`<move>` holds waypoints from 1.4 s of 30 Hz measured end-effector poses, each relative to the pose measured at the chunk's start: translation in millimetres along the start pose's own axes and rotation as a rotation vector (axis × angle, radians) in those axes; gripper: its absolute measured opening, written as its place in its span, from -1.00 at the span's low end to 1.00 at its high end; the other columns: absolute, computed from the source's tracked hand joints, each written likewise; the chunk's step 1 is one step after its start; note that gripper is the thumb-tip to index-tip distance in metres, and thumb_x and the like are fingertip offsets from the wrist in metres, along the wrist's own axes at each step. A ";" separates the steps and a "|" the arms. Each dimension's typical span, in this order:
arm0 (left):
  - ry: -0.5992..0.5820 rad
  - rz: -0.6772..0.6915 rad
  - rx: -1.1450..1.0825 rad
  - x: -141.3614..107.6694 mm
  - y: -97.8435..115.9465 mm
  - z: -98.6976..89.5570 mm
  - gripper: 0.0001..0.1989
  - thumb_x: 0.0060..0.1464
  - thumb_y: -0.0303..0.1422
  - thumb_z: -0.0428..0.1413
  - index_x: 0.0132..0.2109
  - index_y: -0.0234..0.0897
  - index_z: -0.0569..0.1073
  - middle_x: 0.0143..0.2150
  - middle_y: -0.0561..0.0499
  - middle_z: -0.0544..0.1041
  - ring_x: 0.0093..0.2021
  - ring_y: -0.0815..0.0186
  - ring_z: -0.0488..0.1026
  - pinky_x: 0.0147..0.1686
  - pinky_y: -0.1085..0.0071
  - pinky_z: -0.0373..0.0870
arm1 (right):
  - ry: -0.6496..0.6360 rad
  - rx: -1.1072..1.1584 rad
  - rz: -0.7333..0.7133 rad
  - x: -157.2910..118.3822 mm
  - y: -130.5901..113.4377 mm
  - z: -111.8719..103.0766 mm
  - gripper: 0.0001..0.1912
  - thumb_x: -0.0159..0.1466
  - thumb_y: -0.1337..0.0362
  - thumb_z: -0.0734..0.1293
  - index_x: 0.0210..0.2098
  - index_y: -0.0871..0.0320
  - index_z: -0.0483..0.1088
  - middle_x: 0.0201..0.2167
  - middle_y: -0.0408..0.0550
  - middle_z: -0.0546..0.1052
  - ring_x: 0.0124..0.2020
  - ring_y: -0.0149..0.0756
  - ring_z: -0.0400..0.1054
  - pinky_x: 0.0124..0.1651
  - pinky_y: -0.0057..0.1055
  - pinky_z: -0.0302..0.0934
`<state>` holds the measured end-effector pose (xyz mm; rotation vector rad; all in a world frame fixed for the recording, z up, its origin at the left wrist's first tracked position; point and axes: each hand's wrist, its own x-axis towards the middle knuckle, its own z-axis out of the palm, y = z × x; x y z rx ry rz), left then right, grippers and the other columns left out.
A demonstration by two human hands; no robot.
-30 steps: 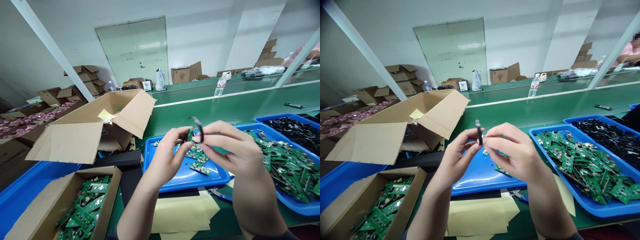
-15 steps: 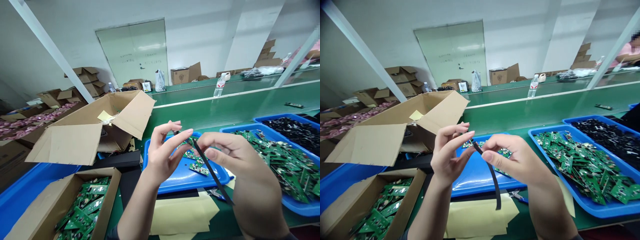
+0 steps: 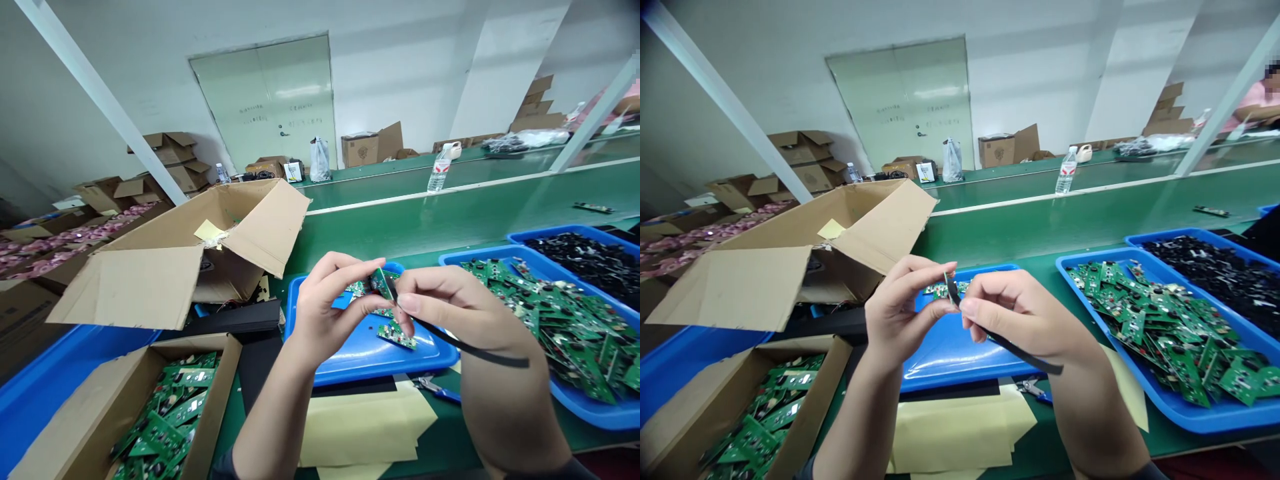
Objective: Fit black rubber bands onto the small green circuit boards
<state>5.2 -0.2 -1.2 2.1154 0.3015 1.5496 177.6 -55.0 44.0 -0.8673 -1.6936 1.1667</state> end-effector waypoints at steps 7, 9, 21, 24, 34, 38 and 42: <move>-0.043 -0.146 -0.334 -2.9 -3.8 2.6 -0.42 -0.06 -0.65 0.25 0.12 -0.18 0.49 -0.18 0.00 0.38 -0.16 0.50 0.39 -0.11 0.59 0.45 | -0.056 0.040 -0.049 5.7 9.1 -2.4 -0.71 0.33 0.42 0.20 -0.53 0.32 0.24 -0.60 -0.14 0.37 -0.53 -0.64 0.26 -0.41 -0.78 0.19; -0.045 -0.212 -0.399 -3.6 -3.5 3.0 -0.40 -0.06 -0.69 0.22 0.11 -0.10 0.50 -0.18 0.00 0.36 -0.15 0.49 0.40 -0.09 0.53 0.49 | -0.028 -0.033 -0.054 6.4 10.2 -2.2 -0.72 0.32 0.39 0.20 -0.53 0.30 0.23 -0.61 -0.12 0.38 -0.55 -0.61 0.26 -0.45 -0.75 0.18; -0.121 -0.390 -0.452 -0.5 2.4 2.3 -0.65 0.21 -0.46 0.11 0.11 -0.11 0.51 -0.18 -0.08 0.39 -0.16 0.47 0.36 -0.13 0.58 0.37 | 0.430 -0.556 -0.144 -2.1 20.5 2.8 -0.80 0.30 0.26 0.32 -0.17 0.29 0.35 -0.45 -0.13 0.47 -0.48 -0.59 0.37 -0.41 -0.77 0.26; -0.102 -0.505 -0.577 -2.2 0.5 1.1 -0.71 0.26 -0.32 0.10 0.09 -0.05 0.53 -0.15 -0.09 0.40 -0.16 0.45 0.34 -0.15 0.56 0.34 | 0.510 -0.510 -0.106 -3.6 24.8 -1.6 -0.35 0.27 0.14 0.38 0.21 0.36 0.13 -0.29 -0.03 0.52 -0.29 -0.50 0.46 -0.21 -0.69 0.37; -0.082 -0.606 -0.763 -3.1 1.1 -1.7 -0.68 0.24 -0.38 0.11 0.11 0.00 0.50 -0.16 -0.02 0.40 -0.17 0.51 0.37 -0.12 0.59 0.37 | 0.395 -0.670 -0.236 -4.5 14.4 0.5 -0.95 0.30 0.38 0.31 -0.32 0.18 0.40 -0.40 -0.26 0.49 -0.40 -0.68 0.37 -0.30 -0.82 0.23; -0.065 -0.612 -0.804 -1.6 1.3 -1.4 -0.71 0.24 -0.40 0.11 0.08 -0.05 0.52 -0.17 0.00 0.44 -0.19 0.53 0.40 -0.17 0.63 0.39 | 0.426 -0.719 -0.277 -3.9 16.4 0.8 -0.93 0.29 0.41 0.31 -0.35 0.18 0.37 -0.44 -0.28 0.45 -0.42 -0.67 0.31 -0.34 -0.76 0.20; -0.098 -0.609 -0.809 -0.9 2.1 -0.4 -0.72 0.28 -0.37 0.08 0.07 -0.01 0.53 -0.12 0.00 0.51 -0.12 0.47 0.48 -0.07 0.55 0.42 | 0.543 -0.807 -0.359 -0.5 21.7 -0.6 -0.94 0.26 0.43 0.33 -0.33 0.17 0.38 -0.43 -0.28 0.45 -0.40 -0.66 0.32 -0.31 -0.73 0.20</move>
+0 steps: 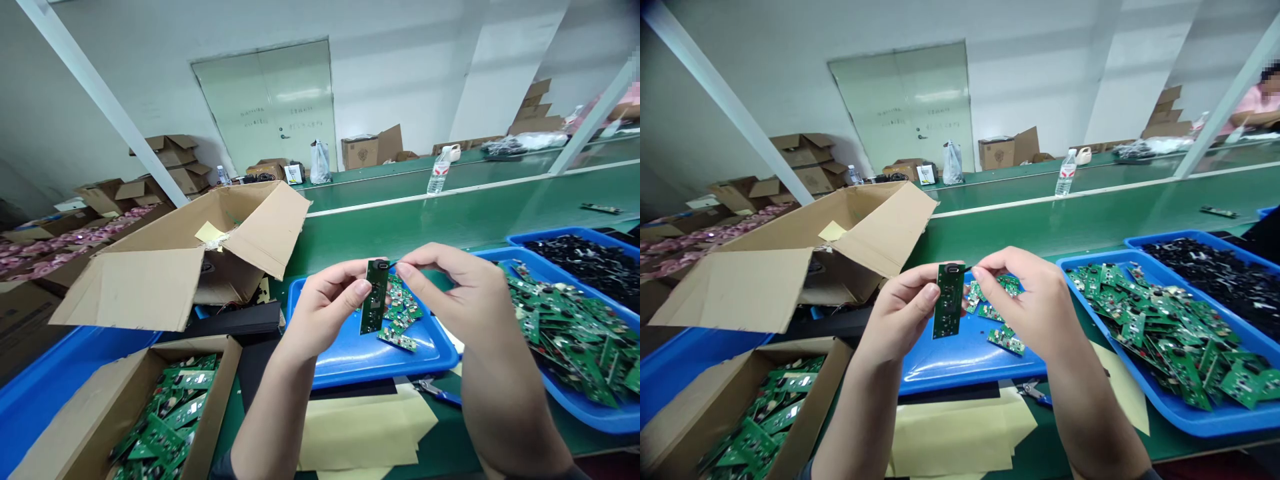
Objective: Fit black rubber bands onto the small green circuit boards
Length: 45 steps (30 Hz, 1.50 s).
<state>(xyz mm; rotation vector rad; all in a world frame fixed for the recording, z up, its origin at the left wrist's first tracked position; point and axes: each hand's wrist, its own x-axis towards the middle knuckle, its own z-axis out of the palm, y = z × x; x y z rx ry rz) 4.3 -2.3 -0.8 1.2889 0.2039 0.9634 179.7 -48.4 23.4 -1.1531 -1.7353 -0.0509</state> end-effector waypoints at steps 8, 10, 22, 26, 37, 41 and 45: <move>0.033 -0.054 0.017 0.2 -1.2 -3.3 -0.76 0.25 -0.29 0.11 0.03 -0.01 0.56 -0.10 -0.04 0.54 -0.08 0.40 0.49 -0.08 0.56 0.41 | 0.100 -0.037 -0.062 0.2 3.7 5.4 -0.93 0.26 0.47 0.33 -0.29 0.20 0.39 -0.37 -0.23 0.47 -0.31 -0.65 0.34 -0.19 -0.72 0.23; 0.051 -0.070 0.014 -0.4 -0.8 -3.3 -0.78 0.23 -0.28 0.12 -0.02 -0.05 0.58 -0.11 -0.05 0.54 -0.09 0.41 0.49 -0.08 0.57 0.41 | 0.110 -0.066 -0.069 -0.6 4.0 4.2 -0.92 0.26 0.47 0.33 -0.28 0.20 0.38 -0.36 -0.23 0.47 -0.31 -0.65 0.34 -0.19 -0.71 0.23; -0.078 -0.117 -0.007 0.7 7.6 -3.2 -0.86 0.22 -0.40 0.14 -0.13 -0.37 0.53 -0.21 -0.02 0.52 -0.25 0.55 0.41 -0.21 0.61 0.38 | 0.086 0.030 -0.267 4.9 7.4 10.2 -0.82 0.23 0.59 0.29 -0.18 0.33 0.39 -0.14 0.14 0.44 -0.10 -0.40 0.36 -0.04 -0.44 0.29; 0.006 -0.112 0.115 2.3 8.4 -2.9 -0.83 0.18 -0.42 0.17 -0.09 -0.41 0.50 -0.20 -0.02 0.52 -0.27 0.60 0.41 -0.22 0.71 0.39 | 0.012 0.024 -0.219 2.6 16.2 12.5 -0.29 0.23 0.55 0.29 0.34 0.11 0.14 0.26 0.26 0.13 0.11 -0.18 0.30 0.18 -0.19 0.22; 0.139 0.384 0.810 3.5 -0.8 -3.1 -0.70 0.11 -0.37 0.23 0.00 -0.32 0.47 -0.18 0.01 0.46 -0.15 0.50 0.42 -0.12 0.60 0.43 | 0.261 0.112 0.118 -2.3 25.4 0.3 -0.55 0.27 0.36 0.34 0.15 0.02 0.34 0.15 0.01 0.32 0.17 -0.20 0.27 0.19 -0.16 0.22; 0.120 0.476 0.927 4.1 1.7 -3.2 -0.71 0.11 -0.42 0.22 -0.01 -0.37 0.45 -0.18 0.01 0.42 -0.15 0.58 0.38 -0.11 0.70 0.35 | -0.153 0.164 -0.050 -0.4 17.0 -6.1 -0.66 0.23 0.40 0.38 0.00 0.11 0.40 0.05 -0.06 0.39 0.13 -0.43 0.28 0.20 -0.48 0.19; 0.120 0.483 0.931 5.1 1.4 -4.4 -0.72 0.12 -0.42 0.22 -0.02 -0.39 0.45 -0.19 -0.02 0.42 -0.17 0.56 0.38 -0.12 0.68 0.36 | -0.090 0.177 -0.146 2.4 5.5 -1.9 -0.83 0.23 0.44 0.38 -0.17 0.24 0.41 -0.09 0.01 0.44 0.00 -0.48 0.34 0.13 -0.53 0.24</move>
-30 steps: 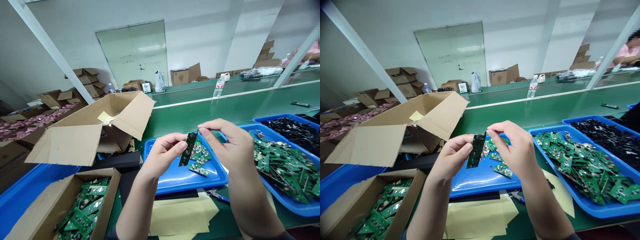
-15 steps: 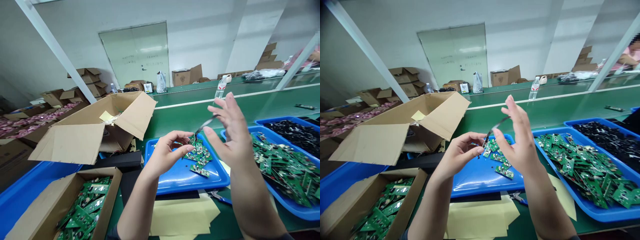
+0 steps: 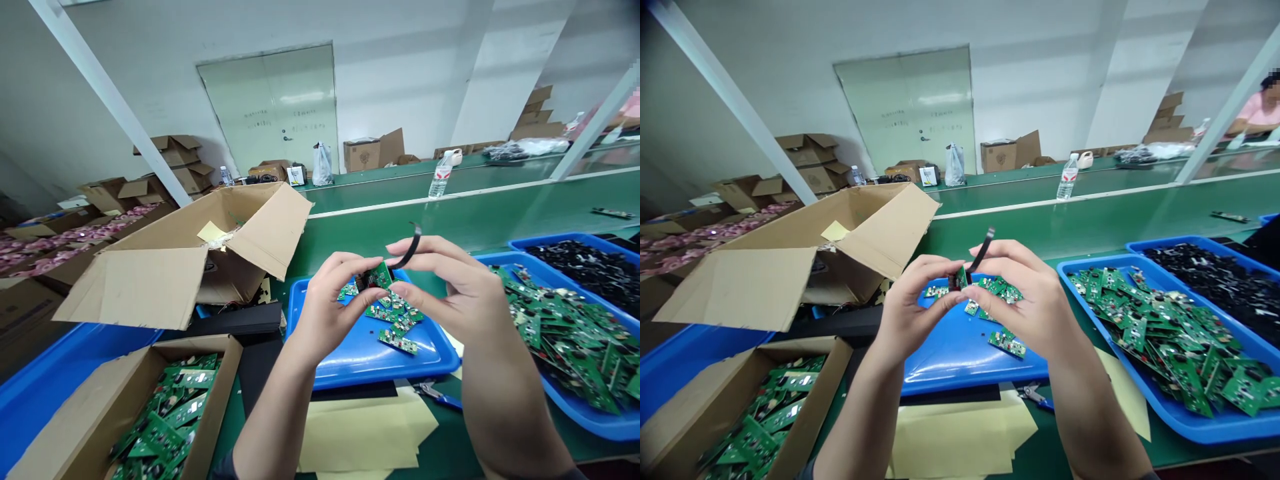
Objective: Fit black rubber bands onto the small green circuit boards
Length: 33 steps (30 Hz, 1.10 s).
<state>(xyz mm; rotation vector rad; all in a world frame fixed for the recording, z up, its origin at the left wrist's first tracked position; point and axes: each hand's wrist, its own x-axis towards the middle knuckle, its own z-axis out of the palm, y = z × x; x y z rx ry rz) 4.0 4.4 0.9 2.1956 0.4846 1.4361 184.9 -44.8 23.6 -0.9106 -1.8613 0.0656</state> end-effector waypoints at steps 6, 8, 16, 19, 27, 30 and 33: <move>-0.011 0.030 0.025 0.4 -2.4 -0.9 -0.69 0.11 -0.43 0.23 -0.01 -0.46 0.46 -0.19 -0.06 0.43 -0.16 0.56 0.38 -0.11 0.70 0.34 | 0.065 0.043 0.017 1.1 -6.8 5.1 -0.86 0.21 0.55 0.34 -0.26 0.26 0.38 -0.21 -0.04 0.47 -0.14 -0.50 0.38 -0.05 -0.53 0.32; -0.008 0.031 0.028 0.6 -2.1 -1.6 -0.69 0.10 -0.44 0.23 -0.01 -0.47 0.46 -0.19 -0.06 0.42 -0.17 0.57 0.37 -0.12 0.71 0.34 | 0.091 0.026 -0.006 0.5 -7.2 4.9 -0.82 0.19 0.59 0.34 -0.26 0.25 0.38 -0.22 -0.05 0.46 -0.16 -0.49 0.37 -0.09 -0.51 0.31; 0.020 -0.063 -0.032 -1.6 -0.4 -2.6 -0.70 0.13 -0.40 0.21 0.01 -0.41 0.47 -0.20 -0.06 0.44 -0.19 0.48 0.42 -0.21 0.58 0.45 | 0.029 0.011 -0.089 0.4 -8.9 1.9 -0.79 0.17 0.63 0.33 -0.24 0.29 0.36 -0.21 0.01 0.45 -0.11 -0.44 0.37 -0.07 -0.45 0.33; 0.037 -0.066 -0.012 -2.5 -1.4 -2.0 -0.70 0.13 -0.38 0.21 0.00 -0.39 0.47 -0.19 -0.06 0.45 -0.19 0.47 0.42 -0.21 0.58 0.45 | 0.017 0.016 -0.086 0.9 -8.5 2.9 -0.80 0.19 0.63 0.32 -0.23 0.31 0.36 -0.20 0.01 0.44 -0.11 -0.48 0.35 -0.04 -0.49 0.30; 0.023 -0.032 0.004 -1.0 -4.1 -2.2 -0.71 0.13 -0.39 0.21 -0.01 -0.43 0.48 -0.23 -0.05 0.44 -0.22 0.50 0.39 -0.22 0.62 0.40 | -0.062 0.001 -0.085 0.1 -2.8 -0.2 -0.81 0.21 0.59 0.31 -0.20 0.28 0.36 -0.16 -0.01 0.42 -0.09 -0.51 0.32 -0.02 -0.54 0.27; 0.002 0.000 -0.009 -0.4 -4.4 -1.3 -0.70 0.12 -0.42 0.21 -0.01 -0.46 0.48 -0.23 -0.06 0.43 -0.23 0.54 0.37 -0.20 0.66 0.36 | -0.100 0.010 -0.077 -0.5 -0.9 -6.2 -0.83 0.24 0.57 0.30 -0.21 0.27 0.35 -0.15 0.00 0.41 -0.07 -0.50 0.33 -0.02 -0.54 0.27; -0.018 0.013 -0.041 -0.2 -4.0 -0.2 -0.69 0.12 -0.44 0.21 0.00 -0.49 0.47 -0.21 -0.07 0.43 -0.21 0.55 0.38 -0.17 0.69 0.36 | -0.109 0.035 -0.080 -0.3 0.2 -10.4 -0.87 0.25 0.56 0.29 -0.23 0.28 0.34 -0.17 0.00 0.42 -0.09 -0.51 0.35 -0.03 -0.55 0.28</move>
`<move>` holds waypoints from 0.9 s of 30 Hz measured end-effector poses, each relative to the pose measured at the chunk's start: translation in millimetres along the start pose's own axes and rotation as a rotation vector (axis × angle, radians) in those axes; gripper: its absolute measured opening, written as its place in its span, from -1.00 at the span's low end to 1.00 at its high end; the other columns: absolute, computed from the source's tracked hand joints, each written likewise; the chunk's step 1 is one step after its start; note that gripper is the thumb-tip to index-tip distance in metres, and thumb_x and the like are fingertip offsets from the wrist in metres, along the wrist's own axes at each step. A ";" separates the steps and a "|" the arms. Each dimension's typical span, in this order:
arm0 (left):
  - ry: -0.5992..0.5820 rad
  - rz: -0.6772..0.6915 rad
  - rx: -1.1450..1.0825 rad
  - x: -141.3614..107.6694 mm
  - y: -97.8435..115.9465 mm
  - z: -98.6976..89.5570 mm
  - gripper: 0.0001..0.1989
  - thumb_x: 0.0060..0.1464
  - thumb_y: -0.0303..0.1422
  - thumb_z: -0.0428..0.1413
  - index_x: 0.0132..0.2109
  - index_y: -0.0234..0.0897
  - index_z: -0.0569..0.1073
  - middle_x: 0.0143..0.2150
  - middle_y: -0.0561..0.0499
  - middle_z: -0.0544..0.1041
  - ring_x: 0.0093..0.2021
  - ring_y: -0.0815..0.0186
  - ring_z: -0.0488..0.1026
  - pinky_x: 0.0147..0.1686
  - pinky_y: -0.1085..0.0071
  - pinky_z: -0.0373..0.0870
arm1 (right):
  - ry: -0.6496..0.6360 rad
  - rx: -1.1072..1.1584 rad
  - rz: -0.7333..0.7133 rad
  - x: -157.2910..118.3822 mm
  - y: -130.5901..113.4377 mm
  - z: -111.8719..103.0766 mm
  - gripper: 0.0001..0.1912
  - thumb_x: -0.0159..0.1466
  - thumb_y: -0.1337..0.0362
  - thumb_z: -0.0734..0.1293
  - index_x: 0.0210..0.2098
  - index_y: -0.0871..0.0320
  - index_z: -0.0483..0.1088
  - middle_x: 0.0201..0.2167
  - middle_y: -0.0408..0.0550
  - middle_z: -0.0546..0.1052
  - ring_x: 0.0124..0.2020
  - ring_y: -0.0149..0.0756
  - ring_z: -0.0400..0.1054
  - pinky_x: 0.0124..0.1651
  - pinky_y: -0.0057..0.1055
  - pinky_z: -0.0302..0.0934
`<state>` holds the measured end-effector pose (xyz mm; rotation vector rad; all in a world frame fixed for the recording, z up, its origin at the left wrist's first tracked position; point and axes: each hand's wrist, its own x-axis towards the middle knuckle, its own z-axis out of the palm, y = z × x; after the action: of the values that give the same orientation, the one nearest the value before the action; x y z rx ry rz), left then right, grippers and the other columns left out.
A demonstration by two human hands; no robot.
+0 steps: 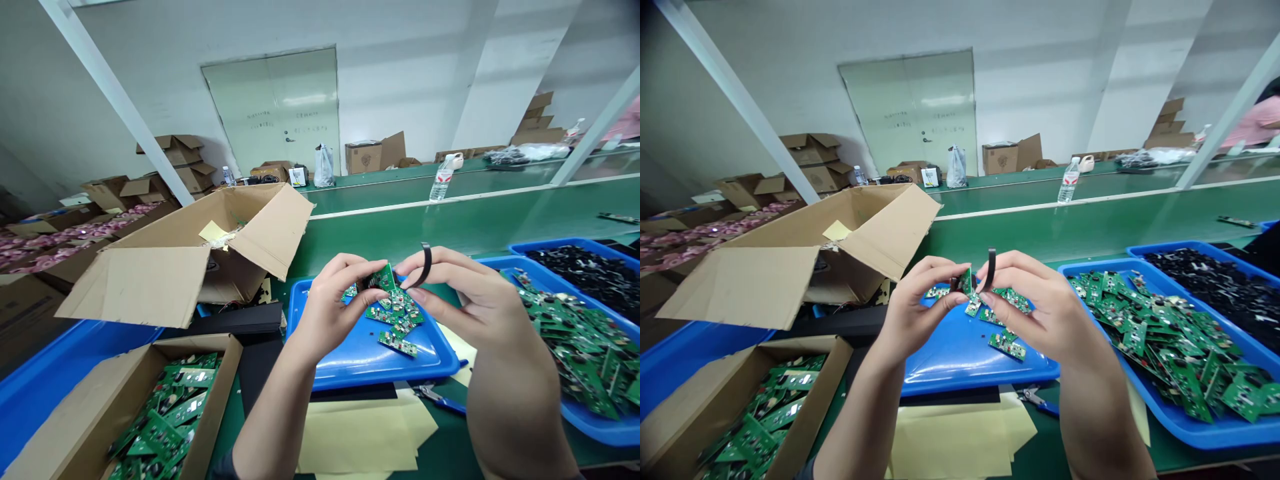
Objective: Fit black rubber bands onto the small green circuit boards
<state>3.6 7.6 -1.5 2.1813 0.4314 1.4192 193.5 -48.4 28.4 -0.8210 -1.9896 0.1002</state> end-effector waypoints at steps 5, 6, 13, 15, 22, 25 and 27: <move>0.013 0.006 -0.003 -0.6 0.1 1.5 -0.68 0.11 -0.43 0.22 0.01 -0.44 0.47 -0.20 -0.05 0.43 -0.17 0.54 0.39 -0.13 0.69 0.37 | -0.001 0.011 -0.001 -1.6 -0.5 0.8 -0.82 0.23 0.57 0.31 -0.21 0.25 0.34 -0.15 -0.02 0.41 -0.08 -0.50 0.34 -0.01 -0.55 0.28; 0.015 0.006 0.004 -0.9 -0.2 1.6 -0.69 0.11 -0.42 0.22 0.01 -0.43 0.47 -0.21 -0.05 0.44 -0.17 0.54 0.39 -0.13 0.68 0.38 | -0.010 0.000 -0.001 -2.6 -0.7 0.4 -0.80 0.23 0.57 0.31 -0.20 0.24 0.34 -0.14 -0.03 0.40 -0.08 -0.52 0.34 -0.01 -0.57 0.27; 0.111 -0.133 -0.068 -2.9 -4.0 -3.1 -0.70 0.16 -0.44 0.18 0.05 -0.36 0.44 -0.12 -0.05 0.43 -0.13 0.53 0.43 -0.16 0.63 0.47 | -0.141 0.089 0.067 -7.7 0.0 -13.7 -0.75 0.26 0.53 0.27 -0.15 0.12 0.41 -0.08 -0.10 0.43 0.00 -0.51 0.35 -0.01 -0.60 0.30; 0.099 -0.087 -0.053 -2.5 -3.7 -3.4 -0.68 0.14 -0.44 0.20 0.04 -0.34 0.44 -0.11 -0.05 0.43 -0.13 0.49 0.43 -0.13 0.58 0.47 | -0.047 0.168 0.168 -7.1 2.0 -12.5 -0.77 0.29 0.52 0.24 -0.15 0.15 0.41 -0.19 -0.12 0.48 -0.13 -0.54 0.41 -0.12 -0.65 0.33; 0.010 0.091 0.079 -0.9 -0.6 3.9 -0.69 0.13 -0.46 0.20 0.03 -0.41 0.43 -0.13 -0.07 0.41 -0.09 0.49 0.38 -0.06 0.60 0.38 | -0.045 0.460 0.447 -4.2 4.0 4.1 -0.72 0.38 0.21 0.25 -0.38 0.26 0.42 -0.48 -0.06 0.44 -0.48 -0.57 0.31 -0.44 -0.71 0.21; 0.019 0.098 0.081 -1.1 -0.8 4.5 -0.69 0.13 -0.47 0.19 0.03 -0.40 0.42 -0.12 -0.07 0.41 -0.08 0.46 0.39 -0.07 0.56 0.40 | -0.173 0.531 0.620 -1.5 0.4 2.9 -0.71 0.34 0.19 0.30 -0.37 0.32 0.38 -0.53 -0.08 0.39 -0.61 -0.66 0.11 -0.58 -0.77 0.04; 0.019 0.100 0.078 -1.1 -0.7 3.9 -0.68 0.13 -0.48 0.19 0.03 -0.41 0.42 -0.12 -0.08 0.41 -0.08 0.46 0.39 -0.07 0.55 0.39 | -0.172 0.508 0.602 0.5 -1.4 1.5 -0.78 0.32 0.25 0.31 -0.35 0.31 0.39 -0.49 -0.07 0.43 -0.54 -0.64 0.22 -0.50 -0.79 0.14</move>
<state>6.7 6.8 -4.0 2.2813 0.3957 1.5002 191.4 -48.8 28.5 -1.0595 -1.6885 1.0075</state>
